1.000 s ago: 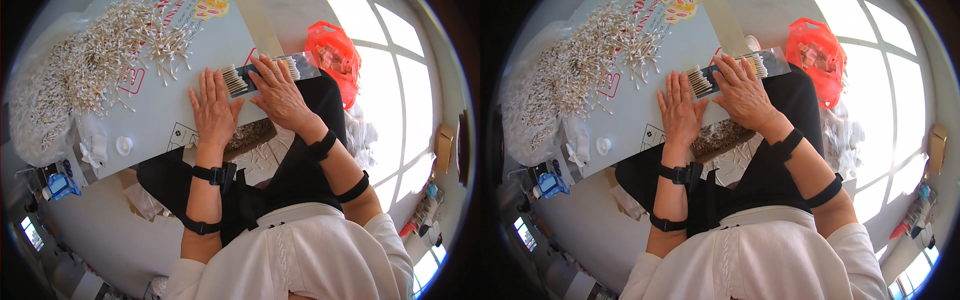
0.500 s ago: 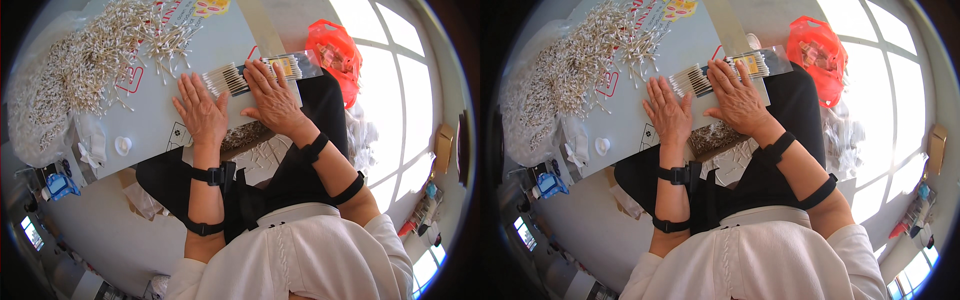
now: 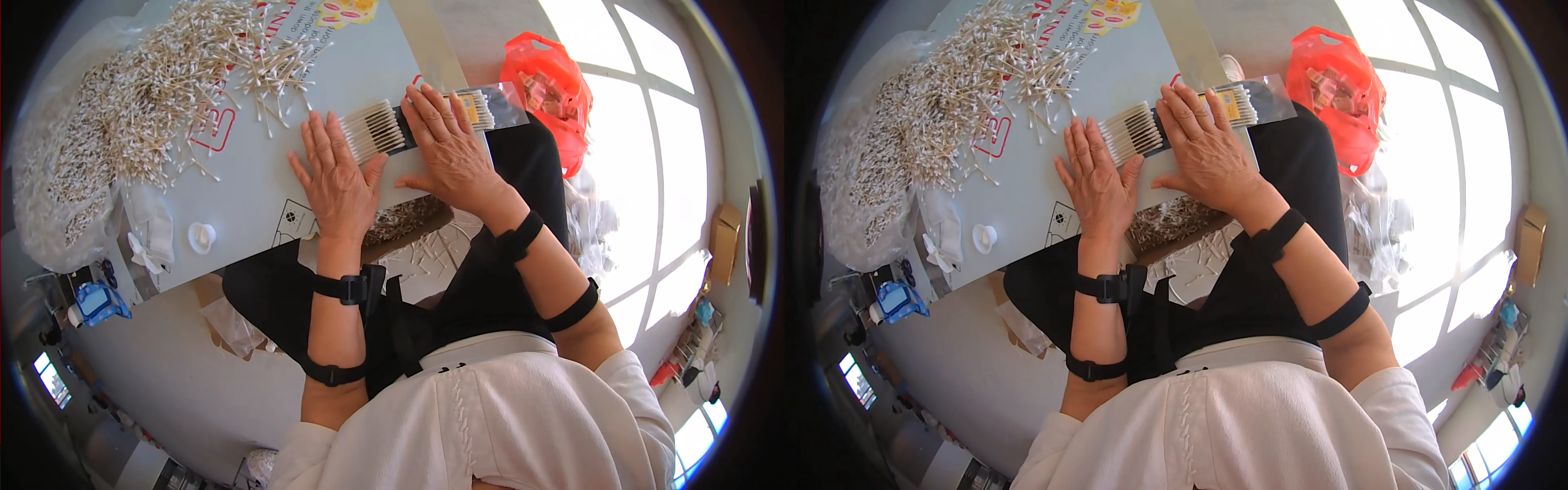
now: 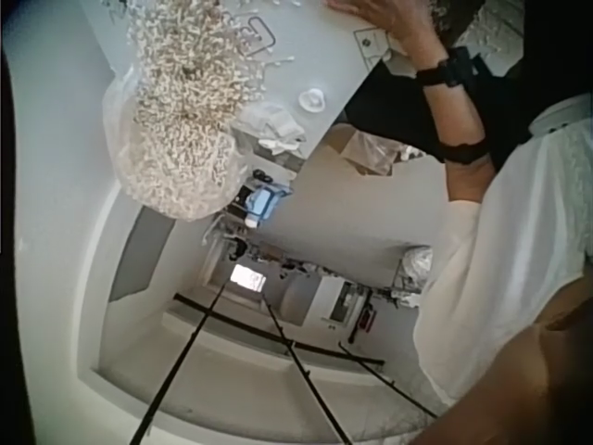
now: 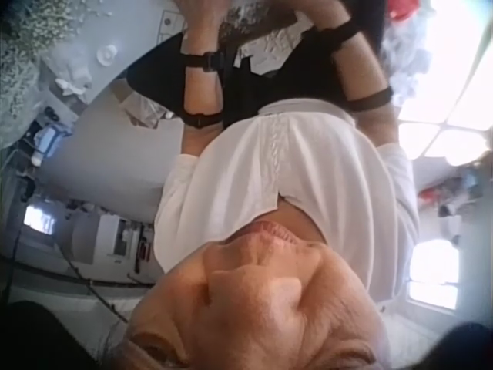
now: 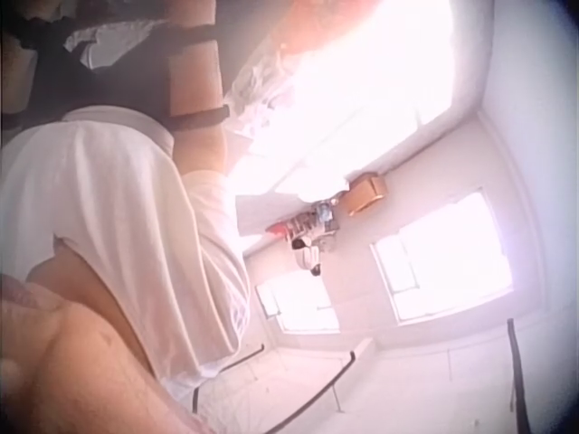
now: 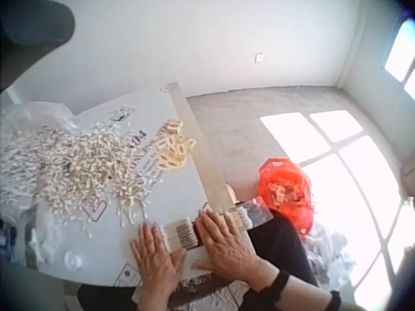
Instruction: Packaging cotton swabs into small plastic packs and applying labels.
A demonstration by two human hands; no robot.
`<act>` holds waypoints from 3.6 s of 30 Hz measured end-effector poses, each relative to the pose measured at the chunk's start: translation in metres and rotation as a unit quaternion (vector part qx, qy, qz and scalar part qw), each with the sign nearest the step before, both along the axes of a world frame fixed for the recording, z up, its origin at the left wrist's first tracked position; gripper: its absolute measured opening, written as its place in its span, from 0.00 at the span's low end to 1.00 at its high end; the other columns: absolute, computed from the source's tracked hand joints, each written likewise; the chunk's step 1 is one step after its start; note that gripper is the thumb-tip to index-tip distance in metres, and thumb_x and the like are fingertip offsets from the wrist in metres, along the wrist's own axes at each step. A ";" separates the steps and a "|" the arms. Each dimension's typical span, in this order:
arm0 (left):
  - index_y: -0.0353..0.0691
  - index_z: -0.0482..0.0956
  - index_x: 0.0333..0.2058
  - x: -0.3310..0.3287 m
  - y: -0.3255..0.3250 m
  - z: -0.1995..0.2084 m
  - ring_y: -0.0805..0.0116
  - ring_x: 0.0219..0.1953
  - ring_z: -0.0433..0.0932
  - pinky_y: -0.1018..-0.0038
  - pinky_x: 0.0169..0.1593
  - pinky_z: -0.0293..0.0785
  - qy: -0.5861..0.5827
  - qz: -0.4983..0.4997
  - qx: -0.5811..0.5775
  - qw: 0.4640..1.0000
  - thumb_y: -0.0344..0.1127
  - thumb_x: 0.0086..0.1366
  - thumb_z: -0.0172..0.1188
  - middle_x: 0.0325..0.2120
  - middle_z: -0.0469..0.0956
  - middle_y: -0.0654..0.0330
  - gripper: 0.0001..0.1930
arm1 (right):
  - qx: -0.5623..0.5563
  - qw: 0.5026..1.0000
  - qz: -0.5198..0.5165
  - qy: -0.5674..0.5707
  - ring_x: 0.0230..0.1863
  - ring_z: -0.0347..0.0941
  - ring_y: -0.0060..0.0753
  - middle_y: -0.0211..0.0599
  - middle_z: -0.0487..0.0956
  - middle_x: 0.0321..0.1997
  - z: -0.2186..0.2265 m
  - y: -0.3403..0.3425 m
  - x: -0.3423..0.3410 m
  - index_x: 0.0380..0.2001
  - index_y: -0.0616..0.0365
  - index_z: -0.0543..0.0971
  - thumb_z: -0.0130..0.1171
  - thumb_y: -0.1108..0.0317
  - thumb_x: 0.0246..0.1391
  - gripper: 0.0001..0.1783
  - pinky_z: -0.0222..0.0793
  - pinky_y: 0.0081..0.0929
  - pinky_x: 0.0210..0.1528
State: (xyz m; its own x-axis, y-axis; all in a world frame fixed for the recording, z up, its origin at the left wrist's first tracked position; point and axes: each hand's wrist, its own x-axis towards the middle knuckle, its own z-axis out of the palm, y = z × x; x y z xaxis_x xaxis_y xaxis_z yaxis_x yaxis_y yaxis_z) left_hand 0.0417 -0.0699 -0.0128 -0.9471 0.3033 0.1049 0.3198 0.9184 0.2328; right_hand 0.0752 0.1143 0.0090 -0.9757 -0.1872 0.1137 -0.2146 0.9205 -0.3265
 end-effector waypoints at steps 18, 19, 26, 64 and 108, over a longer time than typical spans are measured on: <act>0.40 0.50 0.69 -0.002 0.019 0.003 0.56 0.73 0.44 0.50 0.71 0.37 -0.041 -0.105 0.004 0.994 0.54 0.68 0.50 0.70 0.47 0.52 0.38 | 0.076 0.989 0.096 0.086 0.72 0.53 0.29 0.29 0.68 0.66 -0.012 0.018 -0.026 0.59 0.53 0.71 0.58 0.58 0.55 0.28 0.37 0.43 0.76; 0.39 0.51 0.68 -0.002 0.024 0.003 0.56 0.73 0.45 0.50 0.71 0.38 -0.037 -0.109 0.010 0.993 0.54 0.66 0.52 0.70 0.48 0.51 0.39 | 0.077 0.989 0.095 0.086 0.72 0.53 0.29 0.29 0.68 0.66 -0.012 0.022 -0.024 0.59 0.53 0.71 0.58 0.58 0.55 0.28 0.37 0.43 0.76; 0.39 0.50 0.69 0.001 0.043 0.004 0.56 0.73 0.44 0.51 0.71 0.37 -0.049 -0.127 0.033 0.990 0.51 0.66 0.54 0.70 0.48 0.51 0.39 | 0.075 0.996 0.030 0.047 0.74 0.48 0.32 0.33 0.61 0.70 -0.004 0.044 -0.012 0.64 0.53 0.65 0.55 0.51 0.58 0.34 0.34 0.44 0.76; 0.38 0.52 0.68 0.002 0.073 0.005 0.55 0.72 0.47 0.51 0.71 0.40 -0.040 -0.167 0.036 0.985 0.51 0.66 0.55 0.69 0.50 0.51 0.39 | -0.018 0.997 -0.072 -0.032 0.74 0.46 0.45 0.43 0.53 0.74 -0.018 0.064 0.000 0.65 0.36 0.62 0.57 0.47 0.56 0.34 0.34 0.50 0.74; 0.29 0.59 0.63 -0.009 0.130 -0.006 0.58 0.66 0.59 0.66 0.67 0.56 -0.084 -0.043 0.629 0.772 0.42 0.74 0.42 0.64 0.60 0.49 0.26 | -0.647 0.721 -0.247 0.018 0.68 0.60 0.31 0.42 0.70 0.64 -0.043 0.065 -0.009 0.53 0.61 0.78 0.52 0.68 0.65 0.16 0.54 0.26 0.68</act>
